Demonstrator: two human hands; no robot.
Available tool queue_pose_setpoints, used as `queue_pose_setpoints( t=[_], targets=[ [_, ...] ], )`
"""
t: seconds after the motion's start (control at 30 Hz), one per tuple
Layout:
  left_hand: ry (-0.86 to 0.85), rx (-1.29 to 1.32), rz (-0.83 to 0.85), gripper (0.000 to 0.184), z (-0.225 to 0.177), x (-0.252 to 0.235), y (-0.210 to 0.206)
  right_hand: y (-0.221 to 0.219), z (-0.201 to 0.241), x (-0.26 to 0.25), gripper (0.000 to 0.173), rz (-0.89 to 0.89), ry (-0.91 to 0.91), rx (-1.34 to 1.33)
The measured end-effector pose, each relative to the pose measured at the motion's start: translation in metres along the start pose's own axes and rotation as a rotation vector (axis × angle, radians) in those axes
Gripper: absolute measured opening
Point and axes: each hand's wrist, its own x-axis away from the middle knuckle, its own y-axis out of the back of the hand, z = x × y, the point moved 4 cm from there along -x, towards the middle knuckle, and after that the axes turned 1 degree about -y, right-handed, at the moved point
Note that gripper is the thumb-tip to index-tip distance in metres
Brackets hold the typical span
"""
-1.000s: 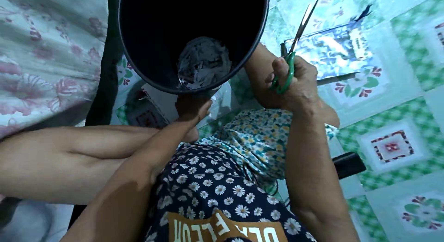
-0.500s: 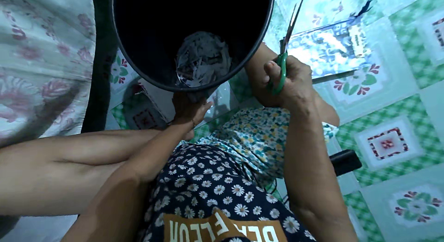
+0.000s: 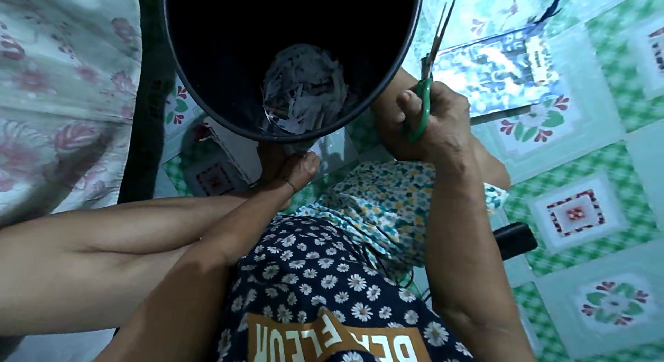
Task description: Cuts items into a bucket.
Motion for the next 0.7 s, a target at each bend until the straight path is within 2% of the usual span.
queue_pose_setpoints(
  t=[0.13,0.2,0.33,0.47,0.53,0.6,0.67,0.7],
  targets=[
    [-0.054,-0.035,-0.113,0.028,-0.007,-0.003,-0.001,0.0,-0.001,-0.001,0.037,-0.002,-0.017,0.049],
    [0.018,-0.033,-0.021,0.031,-0.01,-0.005,0.004,0.0,0.002,0.0,0.037,0.013,-0.018,0.068],
    [0.275,0.336,0.028,0.038,0.006,0.001,0.004,0.0,0.001,0.0,0.035,0.011,-0.029,0.062],
    [0.259,0.636,-0.104,0.028,0.011,0.046,0.033,-0.001,-0.001,0.0,0.032,0.014,-0.038,0.022],
    [0.165,0.926,-0.168,0.02,-0.003,0.086,0.071,0.0,-0.001,-0.002,0.034,0.009,-0.021,0.021],
    [-0.098,1.124,-0.274,0.012,-0.013,0.124,0.106,0.001,-0.001,-0.003,0.034,0.011,-0.015,0.02],
    [-0.364,1.111,-0.384,0.01,-0.017,0.155,0.145,0.001,-0.002,-0.003,0.034,0.018,-0.02,0.017],
    [-0.432,1.051,-0.454,0.007,-0.016,0.166,0.165,0.001,-0.003,-0.003,0.035,0.019,-0.017,0.012]
  ],
)
